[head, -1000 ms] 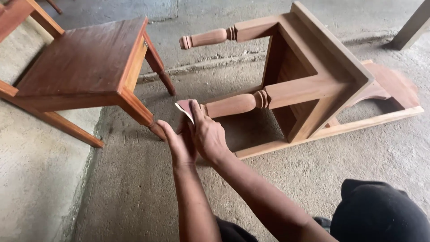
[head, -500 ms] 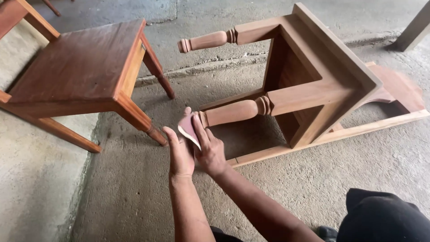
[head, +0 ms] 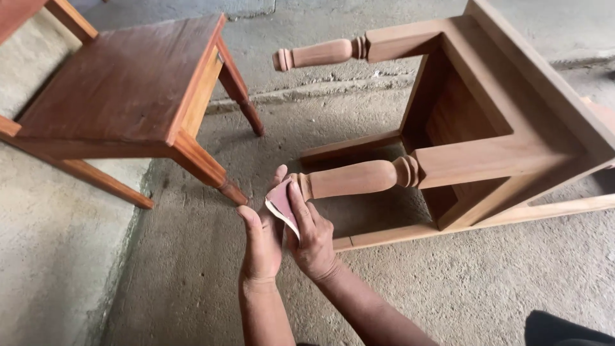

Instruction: Sanding the legs of a wooden chair using sandpaper.

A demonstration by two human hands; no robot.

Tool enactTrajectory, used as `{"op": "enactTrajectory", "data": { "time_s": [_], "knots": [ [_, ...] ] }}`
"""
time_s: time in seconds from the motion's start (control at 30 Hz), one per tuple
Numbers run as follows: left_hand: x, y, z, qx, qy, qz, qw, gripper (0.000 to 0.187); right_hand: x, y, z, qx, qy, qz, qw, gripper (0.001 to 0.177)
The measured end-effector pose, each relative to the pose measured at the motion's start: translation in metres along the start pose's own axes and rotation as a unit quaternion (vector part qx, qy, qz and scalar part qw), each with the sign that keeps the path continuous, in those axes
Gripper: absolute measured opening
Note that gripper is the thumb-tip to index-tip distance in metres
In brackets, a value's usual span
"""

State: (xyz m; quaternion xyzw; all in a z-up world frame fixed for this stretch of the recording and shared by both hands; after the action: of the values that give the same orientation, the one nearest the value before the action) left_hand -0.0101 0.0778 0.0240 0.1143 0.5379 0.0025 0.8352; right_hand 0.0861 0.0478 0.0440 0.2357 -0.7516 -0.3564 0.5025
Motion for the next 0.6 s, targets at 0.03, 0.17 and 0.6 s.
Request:
{"op": "enactTrajectory", "data": {
  "time_s": [0.03,0.17,0.6],
  "knots": [
    [-0.002,-0.006,-0.001,-0.007,-0.001,-0.004,1.000,0.119,-0.003,-0.010,0.001,0.006,0.003,0.005,1.000,0.068],
    [-0.007,0.004,0.006,0.028,0.041,0.006,0.999,0.124,-0.012,-0.010,0.011,0.002,-0.032,-0.020,0.999,0.069],
    [-0.004,0.000,0.004,0.021,0.028,0.006,0.999,0.122,-0.015,-0.008,0.012,0.038,-0.045,0.071,0.996,0.070]
  ]
}}
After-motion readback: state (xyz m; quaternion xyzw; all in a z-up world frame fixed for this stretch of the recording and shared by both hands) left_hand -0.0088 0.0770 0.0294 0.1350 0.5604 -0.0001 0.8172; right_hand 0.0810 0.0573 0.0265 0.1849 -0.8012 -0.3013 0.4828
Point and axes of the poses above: each hand's wrist, its own y-axis towards the middle knuckle, its own z-axis out of the palm, x = y × z, the point moved 10 cm from there along y, towards the middle knuckle
